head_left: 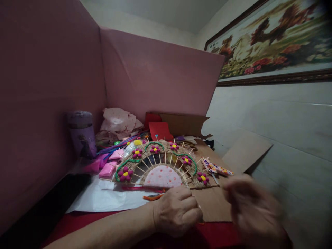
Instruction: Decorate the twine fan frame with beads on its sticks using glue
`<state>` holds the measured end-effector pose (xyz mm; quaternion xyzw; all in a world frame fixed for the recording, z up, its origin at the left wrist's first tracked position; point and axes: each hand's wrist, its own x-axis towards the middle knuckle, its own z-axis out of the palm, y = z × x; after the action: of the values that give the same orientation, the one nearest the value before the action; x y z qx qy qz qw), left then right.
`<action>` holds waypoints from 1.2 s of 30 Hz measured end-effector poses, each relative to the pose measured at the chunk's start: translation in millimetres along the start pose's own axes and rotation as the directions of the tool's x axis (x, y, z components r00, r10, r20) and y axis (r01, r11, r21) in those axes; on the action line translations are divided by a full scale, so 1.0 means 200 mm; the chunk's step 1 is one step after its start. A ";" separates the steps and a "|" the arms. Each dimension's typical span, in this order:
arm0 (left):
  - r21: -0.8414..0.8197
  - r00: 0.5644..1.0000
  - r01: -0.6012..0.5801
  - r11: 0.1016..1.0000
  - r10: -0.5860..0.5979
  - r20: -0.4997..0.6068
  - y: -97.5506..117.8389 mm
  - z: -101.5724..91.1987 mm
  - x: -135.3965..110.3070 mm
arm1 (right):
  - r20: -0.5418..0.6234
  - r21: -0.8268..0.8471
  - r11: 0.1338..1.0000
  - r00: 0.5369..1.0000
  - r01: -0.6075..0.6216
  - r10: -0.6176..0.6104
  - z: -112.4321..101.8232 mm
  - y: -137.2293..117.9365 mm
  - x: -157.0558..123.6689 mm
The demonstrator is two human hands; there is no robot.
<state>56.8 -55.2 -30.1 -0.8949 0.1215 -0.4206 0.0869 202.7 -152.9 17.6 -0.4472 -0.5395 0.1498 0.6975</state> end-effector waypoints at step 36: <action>-0.025 0.991 -0.132 0.991 0.131 -0.014 0.06 0.01 0.02 | 0.676 0.163 0.695 0.592 -0.700 0.438 0.43 0.15 0.38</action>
<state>58.9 -67.5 -31.0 -0.8834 0.1861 -0.4177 0.1022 163.8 -44.4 43.7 -0.3708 -0.5053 0.6115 0.4829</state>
